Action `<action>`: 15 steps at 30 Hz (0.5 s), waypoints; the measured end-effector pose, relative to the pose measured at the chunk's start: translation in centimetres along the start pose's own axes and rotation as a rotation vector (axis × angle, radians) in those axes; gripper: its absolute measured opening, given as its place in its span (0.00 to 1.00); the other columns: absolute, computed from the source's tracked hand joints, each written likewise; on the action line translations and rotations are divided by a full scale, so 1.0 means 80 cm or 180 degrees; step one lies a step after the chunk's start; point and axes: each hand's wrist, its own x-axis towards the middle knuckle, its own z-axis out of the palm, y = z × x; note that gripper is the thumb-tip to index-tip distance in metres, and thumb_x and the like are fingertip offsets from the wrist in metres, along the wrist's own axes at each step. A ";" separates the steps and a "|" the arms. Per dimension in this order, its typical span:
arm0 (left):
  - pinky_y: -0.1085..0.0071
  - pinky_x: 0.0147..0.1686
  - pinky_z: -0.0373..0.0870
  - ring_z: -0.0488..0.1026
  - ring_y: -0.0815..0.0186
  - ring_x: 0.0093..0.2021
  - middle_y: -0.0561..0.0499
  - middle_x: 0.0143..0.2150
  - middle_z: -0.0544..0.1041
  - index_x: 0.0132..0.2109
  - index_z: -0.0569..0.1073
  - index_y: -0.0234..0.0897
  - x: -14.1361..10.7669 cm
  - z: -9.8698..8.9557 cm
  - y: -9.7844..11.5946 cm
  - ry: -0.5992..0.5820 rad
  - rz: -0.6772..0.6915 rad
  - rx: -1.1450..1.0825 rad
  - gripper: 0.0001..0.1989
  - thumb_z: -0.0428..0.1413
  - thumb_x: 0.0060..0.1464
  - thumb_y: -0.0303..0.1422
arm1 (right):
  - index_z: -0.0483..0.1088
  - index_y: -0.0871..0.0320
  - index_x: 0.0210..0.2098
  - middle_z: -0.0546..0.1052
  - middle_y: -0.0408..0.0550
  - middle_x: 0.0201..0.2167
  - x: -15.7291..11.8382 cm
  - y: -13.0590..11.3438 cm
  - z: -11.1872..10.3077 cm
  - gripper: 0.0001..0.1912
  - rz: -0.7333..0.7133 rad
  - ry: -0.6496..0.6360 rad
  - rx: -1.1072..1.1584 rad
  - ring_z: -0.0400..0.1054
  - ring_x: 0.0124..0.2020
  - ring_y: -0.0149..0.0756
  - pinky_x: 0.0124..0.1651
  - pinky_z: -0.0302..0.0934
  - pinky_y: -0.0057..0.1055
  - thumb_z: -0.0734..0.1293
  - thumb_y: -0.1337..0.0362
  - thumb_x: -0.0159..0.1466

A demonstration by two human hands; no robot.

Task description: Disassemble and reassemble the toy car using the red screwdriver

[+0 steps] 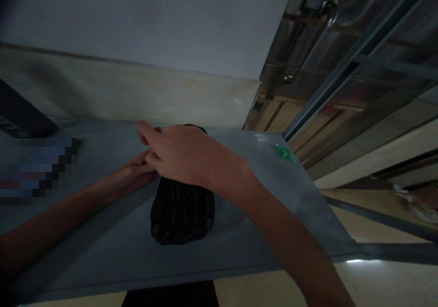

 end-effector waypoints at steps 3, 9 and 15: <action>0.48 0.72 0.78 0.76 0.35 0.78 0.43 0.68 0.86 0.76 0.78 0.48 0.000 0.000 -0.001 -0.0040 0.0043 -0.0033 0.42 0.79 0.59 0.44 | 0.76 0.57 0.65 0.86 0.49 0.42 0.005 0.003 0.001 0.16 0.0003 -0.0043 -0.0155 0.74 0.40 0.40 0.42 0.50 0.38 0.59 0.64 0.88; 0.45 0.73 0.77 0.78 0.37 0.76 0.40 0.69 0.86 0.79 0.75 0.48 -0.001 -0.003 -0.004 -0.0046 0.0022 -0.0181 0.43 0.78 0.62 0.41 | 0.76 0.61 0.65 0.86 0.51 0.41 0.010 0.012 0.008 0.18 0.0134 0.0160 -0.0125 0.73 0.39 0.41 0.43 0.51 0.38 0.58 0.65 0.87; 0.51 0.68 0.81 0.81 0.41 0.73 0.43 0.66 0.87 0.74 0.79 0.49 0.003 -0.007 -0.008 -0.0038 0.0047 -0.0236 0.36 0.78 0.63 0.39 | 0.77 0.58 0.66 0.85 0.48 0.42 0.010 0.015 0.005 0.17 -0.0067 0.0048 -0.0004 0.73 0.39 0.39 0.44 0.51 0.36 0.60 0.65 0.86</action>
